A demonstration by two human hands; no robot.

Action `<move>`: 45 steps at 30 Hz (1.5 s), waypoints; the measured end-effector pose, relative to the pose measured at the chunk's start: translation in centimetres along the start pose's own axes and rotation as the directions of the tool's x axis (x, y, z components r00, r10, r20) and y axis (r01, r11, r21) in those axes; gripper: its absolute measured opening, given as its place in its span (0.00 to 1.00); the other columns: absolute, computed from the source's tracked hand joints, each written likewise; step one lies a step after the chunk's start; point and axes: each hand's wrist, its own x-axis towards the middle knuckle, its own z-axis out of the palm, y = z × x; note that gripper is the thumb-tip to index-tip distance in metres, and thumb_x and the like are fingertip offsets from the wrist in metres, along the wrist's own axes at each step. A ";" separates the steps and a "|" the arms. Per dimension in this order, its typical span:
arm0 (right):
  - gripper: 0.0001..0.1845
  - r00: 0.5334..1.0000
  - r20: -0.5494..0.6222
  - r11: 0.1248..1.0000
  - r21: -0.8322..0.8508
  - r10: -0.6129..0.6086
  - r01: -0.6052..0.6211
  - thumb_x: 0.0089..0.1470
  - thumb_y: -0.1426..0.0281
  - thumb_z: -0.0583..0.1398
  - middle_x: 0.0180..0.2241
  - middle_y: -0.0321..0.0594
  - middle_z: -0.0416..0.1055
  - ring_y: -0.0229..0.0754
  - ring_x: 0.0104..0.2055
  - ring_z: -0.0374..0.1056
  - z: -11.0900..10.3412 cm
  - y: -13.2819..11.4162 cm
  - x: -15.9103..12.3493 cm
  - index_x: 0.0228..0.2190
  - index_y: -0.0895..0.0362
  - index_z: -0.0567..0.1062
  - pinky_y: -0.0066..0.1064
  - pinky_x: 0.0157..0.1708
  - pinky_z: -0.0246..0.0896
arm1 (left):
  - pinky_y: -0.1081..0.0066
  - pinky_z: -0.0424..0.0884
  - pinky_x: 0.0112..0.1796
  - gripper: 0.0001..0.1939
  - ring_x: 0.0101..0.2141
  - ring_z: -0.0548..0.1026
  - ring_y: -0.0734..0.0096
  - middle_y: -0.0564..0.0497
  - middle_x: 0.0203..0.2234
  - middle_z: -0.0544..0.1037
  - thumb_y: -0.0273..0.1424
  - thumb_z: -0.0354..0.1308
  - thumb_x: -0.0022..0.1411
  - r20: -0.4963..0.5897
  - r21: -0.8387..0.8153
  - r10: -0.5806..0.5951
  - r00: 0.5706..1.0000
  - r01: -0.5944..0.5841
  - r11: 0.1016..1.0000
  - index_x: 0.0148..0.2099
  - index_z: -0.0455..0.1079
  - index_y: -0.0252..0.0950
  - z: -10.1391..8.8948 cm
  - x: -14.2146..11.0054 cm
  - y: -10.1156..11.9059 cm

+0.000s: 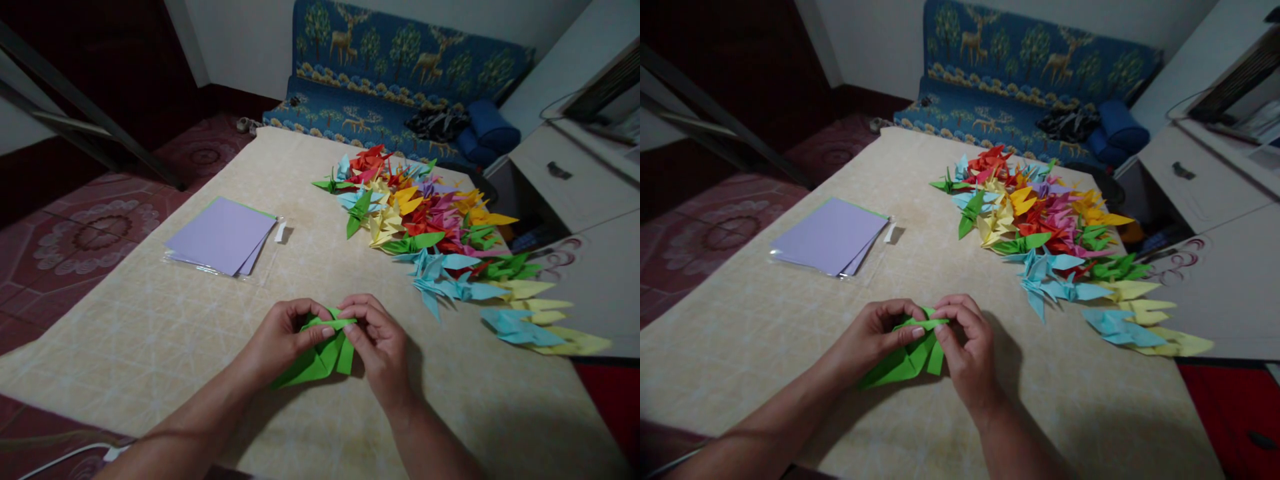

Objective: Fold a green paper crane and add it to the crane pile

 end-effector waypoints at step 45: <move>0.08 0.972 -0.093 0.975 0.070 0.217 -0.211 0.51 0.65 0.65 0.31 0.37 0.69 0.37 0.29 0.67 0.8 -0.4 -0.1 0.28 0.56 0.74 0.25 0.26 0.62 | 0.76 0.63 0.24 0.09 0.22 0.68 0.75 0.51 0.20 0.74 0.32 0.63 0.55 -0.136 0.264 0.165 0.977 -0.125 0.956 0.26 0.71 0.32 0.6 -0.4 0.0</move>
